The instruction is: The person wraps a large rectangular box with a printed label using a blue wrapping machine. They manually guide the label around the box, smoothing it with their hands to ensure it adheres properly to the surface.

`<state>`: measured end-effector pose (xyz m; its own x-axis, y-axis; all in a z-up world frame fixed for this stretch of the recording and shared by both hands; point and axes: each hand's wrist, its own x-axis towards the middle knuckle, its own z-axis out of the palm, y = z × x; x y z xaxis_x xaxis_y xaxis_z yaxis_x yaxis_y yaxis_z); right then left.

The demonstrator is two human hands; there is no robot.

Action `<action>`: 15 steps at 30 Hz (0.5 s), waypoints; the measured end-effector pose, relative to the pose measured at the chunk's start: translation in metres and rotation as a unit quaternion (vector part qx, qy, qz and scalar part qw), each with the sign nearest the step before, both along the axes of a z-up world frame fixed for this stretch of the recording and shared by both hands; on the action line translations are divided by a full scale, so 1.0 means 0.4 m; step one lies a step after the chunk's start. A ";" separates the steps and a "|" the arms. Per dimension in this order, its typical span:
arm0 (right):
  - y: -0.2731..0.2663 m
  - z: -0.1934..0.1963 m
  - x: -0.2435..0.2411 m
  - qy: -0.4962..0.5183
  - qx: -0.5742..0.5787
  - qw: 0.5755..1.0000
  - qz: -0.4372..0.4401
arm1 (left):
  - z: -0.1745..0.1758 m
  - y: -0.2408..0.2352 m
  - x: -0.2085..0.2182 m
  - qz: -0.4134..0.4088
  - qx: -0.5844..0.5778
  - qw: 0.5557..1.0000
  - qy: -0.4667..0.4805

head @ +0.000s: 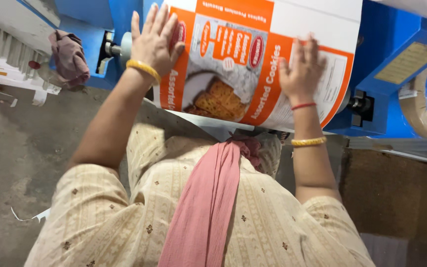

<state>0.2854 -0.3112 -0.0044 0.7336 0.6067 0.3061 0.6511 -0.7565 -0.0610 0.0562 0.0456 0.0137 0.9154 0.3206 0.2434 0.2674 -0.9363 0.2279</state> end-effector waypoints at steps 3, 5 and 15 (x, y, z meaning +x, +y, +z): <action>0.144 0.024 -0.030 0.045 -0.036 0.997 0.049 | -0.030 -0.025 -0.041 0.007 -0.036 0.999 0.018; 0.247 0.039 -0.059 0.053 -0.062 0.990 0.117 | -0.047 -0.043 -0.072 0.005 -0.038 0.999 0.005; 0.403 0.041 -0.035 0.048 -0.062 0.979 0.186 | -0.045 -0.076 -0.141 -0.010 -0.059 0.998 -0.014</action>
<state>0.2714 -0.1501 0.0119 0.4764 0.8658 0.1529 0.8790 -0.4733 -0.0587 -0.0003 0.0153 -0.0044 0.9152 0.3304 0.2310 0.2408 -0.9075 0.3442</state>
